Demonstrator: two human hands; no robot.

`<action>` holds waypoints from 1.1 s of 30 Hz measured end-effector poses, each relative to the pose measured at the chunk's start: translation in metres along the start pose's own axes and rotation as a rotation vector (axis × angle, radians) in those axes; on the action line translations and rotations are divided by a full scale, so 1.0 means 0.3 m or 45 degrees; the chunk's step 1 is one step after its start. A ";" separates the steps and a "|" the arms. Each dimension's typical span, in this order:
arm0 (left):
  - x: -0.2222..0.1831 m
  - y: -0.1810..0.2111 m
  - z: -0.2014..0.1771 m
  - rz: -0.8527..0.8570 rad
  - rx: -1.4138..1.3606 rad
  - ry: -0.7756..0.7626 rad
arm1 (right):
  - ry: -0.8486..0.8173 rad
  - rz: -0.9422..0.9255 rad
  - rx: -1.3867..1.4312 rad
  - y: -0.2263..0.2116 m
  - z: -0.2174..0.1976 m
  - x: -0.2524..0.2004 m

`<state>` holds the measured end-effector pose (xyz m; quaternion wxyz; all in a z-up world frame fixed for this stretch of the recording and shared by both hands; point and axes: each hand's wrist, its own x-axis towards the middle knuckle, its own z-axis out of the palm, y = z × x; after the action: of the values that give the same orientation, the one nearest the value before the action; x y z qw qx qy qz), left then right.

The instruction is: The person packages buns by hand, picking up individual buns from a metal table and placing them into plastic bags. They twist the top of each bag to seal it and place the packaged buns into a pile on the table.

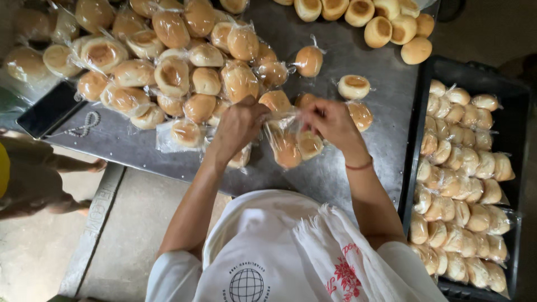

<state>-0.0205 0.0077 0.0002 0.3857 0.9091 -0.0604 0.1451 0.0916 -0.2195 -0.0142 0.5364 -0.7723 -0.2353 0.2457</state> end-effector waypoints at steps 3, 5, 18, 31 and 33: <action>0.028 0.004 0.017 -0.024 0.235 0.190 | 0.164 -0.054 0.138 -0.007 0.019 0.012; -0.037 0.014 0.034 -0.083 -0.593 0.327 | 0.156 -0.243 0.438 0.004 0.025 -0.042; -0.033 -0.122 0.195 -0.566 -1.323 0.085 | 0.005 -0.721 -0.457 -0.013 0.130 -0.059; -0.055 0.067 0.114 0.233 0.169 0.337 | 0.029 -0.189 0.606 0.191 0.091 0.019; -0.058 0.055 0.121 0.365 0.253 0.291 | 0.103 -0.260 0.428 0.189 0.102 0.016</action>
<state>-0.0330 -0.0300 -0.0179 0.2739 0.9024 -0.1305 0.3060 0.0818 -0.2125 -0.0775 0.6890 -0.6531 -0.2464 0.1948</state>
